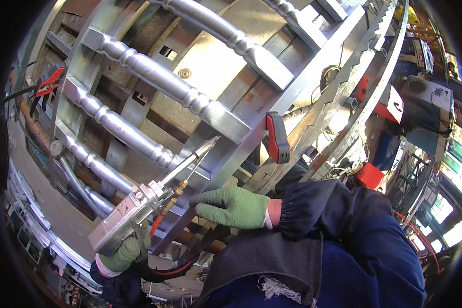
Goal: The person welds joints on a metal frame using a handheld welding torch, then adjusts a control panel and uses a grinding tool on a metal piece. The person repeatedly positions and welds sections of the frame, then moves to grind a separate metal component.
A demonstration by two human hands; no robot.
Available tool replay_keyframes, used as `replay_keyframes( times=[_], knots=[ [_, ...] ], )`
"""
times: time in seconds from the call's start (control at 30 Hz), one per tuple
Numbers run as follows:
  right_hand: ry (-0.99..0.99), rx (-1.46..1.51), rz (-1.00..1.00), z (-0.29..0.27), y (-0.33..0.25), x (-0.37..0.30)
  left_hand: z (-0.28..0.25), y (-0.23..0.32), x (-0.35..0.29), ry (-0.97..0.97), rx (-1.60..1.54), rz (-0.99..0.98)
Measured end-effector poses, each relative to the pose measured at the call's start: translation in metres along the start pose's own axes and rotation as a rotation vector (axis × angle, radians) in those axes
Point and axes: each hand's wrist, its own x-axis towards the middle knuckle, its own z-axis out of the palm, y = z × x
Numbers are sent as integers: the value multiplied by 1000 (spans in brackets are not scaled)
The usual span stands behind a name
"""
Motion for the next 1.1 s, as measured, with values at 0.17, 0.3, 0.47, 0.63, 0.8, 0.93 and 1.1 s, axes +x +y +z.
replay_keyframes(
  times=[0.17, 0.3, 0.47, 0.63, 0.8, 0.93, 1.1],
  knots=[
    [41, 239, -22, -3, -6, 0, 17, 12, 12, 79, 26, 189],
    [228, 275, 7, -8, -9, 8, 10, 16, 43, -65, 309, 382],
    [258, 156, 29, -14, -8, 9, 13, 9, 49, -13, 184, 270],
    [295, 279, -12, -6, -2, 12, 10, 6, 49, -6, 166, 233],
    [331, 264, -15, -9, 1, 7, 4, 16, 64, -92, 209, 220],
    [273, 277, -2, -10, -1, 11, 4, 19, 65, -95, 282, 429],
    [309, 231, -27, -9, -3, 11, 1, 20, 68, -107, 282, 442]
  ],
)
